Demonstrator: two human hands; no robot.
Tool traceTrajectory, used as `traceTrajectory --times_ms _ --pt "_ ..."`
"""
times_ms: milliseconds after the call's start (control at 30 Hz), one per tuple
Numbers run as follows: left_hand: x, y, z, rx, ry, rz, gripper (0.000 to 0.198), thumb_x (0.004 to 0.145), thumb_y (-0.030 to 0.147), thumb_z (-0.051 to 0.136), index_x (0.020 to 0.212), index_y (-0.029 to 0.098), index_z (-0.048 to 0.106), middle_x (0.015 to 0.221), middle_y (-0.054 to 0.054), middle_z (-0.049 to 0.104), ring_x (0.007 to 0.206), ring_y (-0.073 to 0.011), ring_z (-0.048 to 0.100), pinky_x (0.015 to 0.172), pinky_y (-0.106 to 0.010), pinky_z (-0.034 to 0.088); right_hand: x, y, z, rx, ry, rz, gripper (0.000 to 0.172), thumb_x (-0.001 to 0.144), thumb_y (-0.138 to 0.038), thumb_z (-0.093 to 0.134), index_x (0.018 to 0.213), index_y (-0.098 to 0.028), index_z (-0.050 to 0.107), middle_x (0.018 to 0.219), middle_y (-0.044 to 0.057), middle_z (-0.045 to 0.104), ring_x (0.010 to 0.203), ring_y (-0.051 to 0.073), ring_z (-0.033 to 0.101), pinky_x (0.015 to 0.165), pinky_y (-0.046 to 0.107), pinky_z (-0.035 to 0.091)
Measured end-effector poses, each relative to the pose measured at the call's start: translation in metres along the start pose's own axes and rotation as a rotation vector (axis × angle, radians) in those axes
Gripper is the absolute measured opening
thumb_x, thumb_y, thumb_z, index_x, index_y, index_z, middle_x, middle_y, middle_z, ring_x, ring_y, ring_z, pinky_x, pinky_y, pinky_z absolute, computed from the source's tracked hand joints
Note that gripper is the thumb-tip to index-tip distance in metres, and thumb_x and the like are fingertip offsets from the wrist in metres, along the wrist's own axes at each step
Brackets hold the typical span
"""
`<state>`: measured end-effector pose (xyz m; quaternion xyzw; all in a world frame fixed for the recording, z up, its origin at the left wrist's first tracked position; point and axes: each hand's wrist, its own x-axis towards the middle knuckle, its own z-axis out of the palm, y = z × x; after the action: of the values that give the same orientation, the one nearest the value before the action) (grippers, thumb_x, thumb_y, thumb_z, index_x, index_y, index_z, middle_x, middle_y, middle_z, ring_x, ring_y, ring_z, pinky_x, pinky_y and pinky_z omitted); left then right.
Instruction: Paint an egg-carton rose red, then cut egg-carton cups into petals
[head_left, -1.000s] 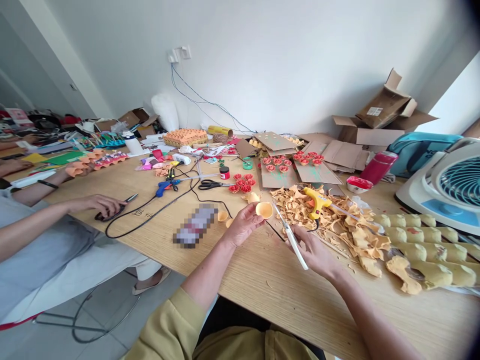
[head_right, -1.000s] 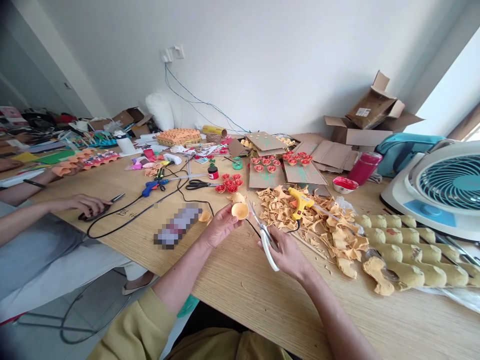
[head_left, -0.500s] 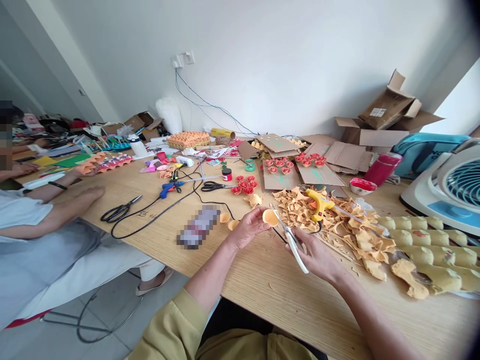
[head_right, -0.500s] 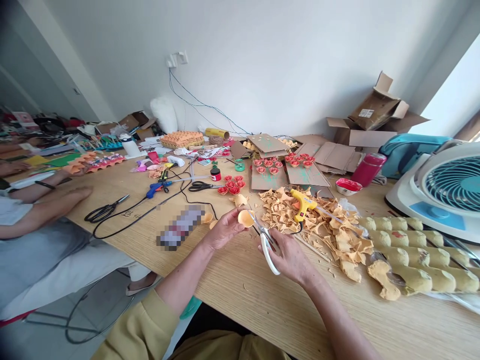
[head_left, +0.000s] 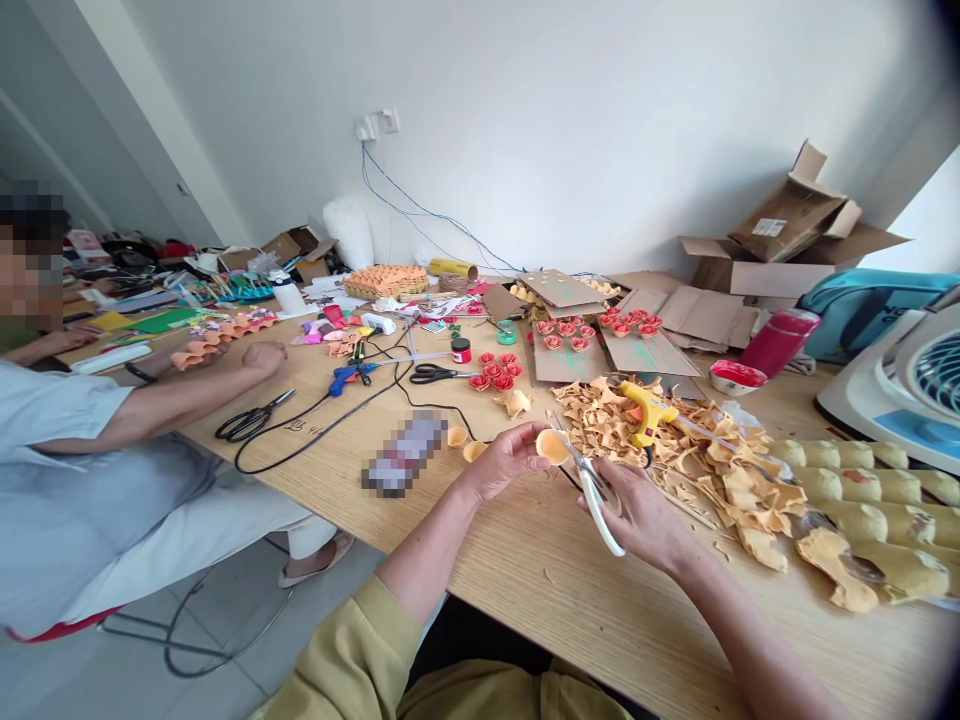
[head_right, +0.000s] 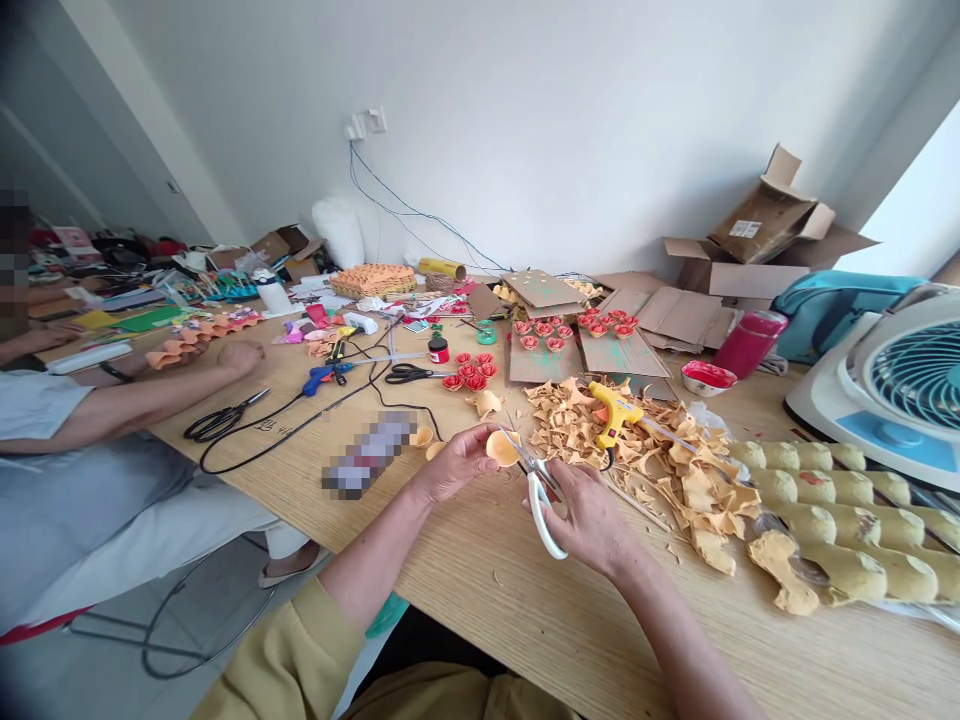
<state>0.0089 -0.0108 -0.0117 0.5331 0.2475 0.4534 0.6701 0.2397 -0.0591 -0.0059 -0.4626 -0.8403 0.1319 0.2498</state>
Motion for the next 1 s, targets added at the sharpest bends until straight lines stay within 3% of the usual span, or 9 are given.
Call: traceTrajectory --times_ms 367,1000 --pt "0.0002 0.0006 -0.0001 -0.033 -0.022 -0.013 0.052 0.065 0.032 0.091 0.111 0.017 0.07 0.108 -0.006 0.065 0.096 -0.0166 0.059 0.08 -0.027 0.049 -0.0003 -0.0051 -0.0023 -0.017 0.012 -0.01 0.029 0.097 -0.045 0.046 0.078 -0.024 0.048 0.072 0.004 0.064 0.076 0.022 0.059 0.082 0.038 0.044" --pt "-0.0024 0.0035 -0.0037 -0.077 -0.022 -0.003 0.046 0.065 0.037 0.091 0.103 0.017 0.072 0.099 -0.004 0.065 0.087 -0.014 0.058 0.08 -0.028 0.047 -0.0013 -0.0014 -0.0051 -0.012 0.068 -0.038 0.034 0.096 -0.047 0.044 0.07 -0.025 0.046 0.065 0.003 0.058 0.071 0.02 0.055 0.073 0.034 0.043"
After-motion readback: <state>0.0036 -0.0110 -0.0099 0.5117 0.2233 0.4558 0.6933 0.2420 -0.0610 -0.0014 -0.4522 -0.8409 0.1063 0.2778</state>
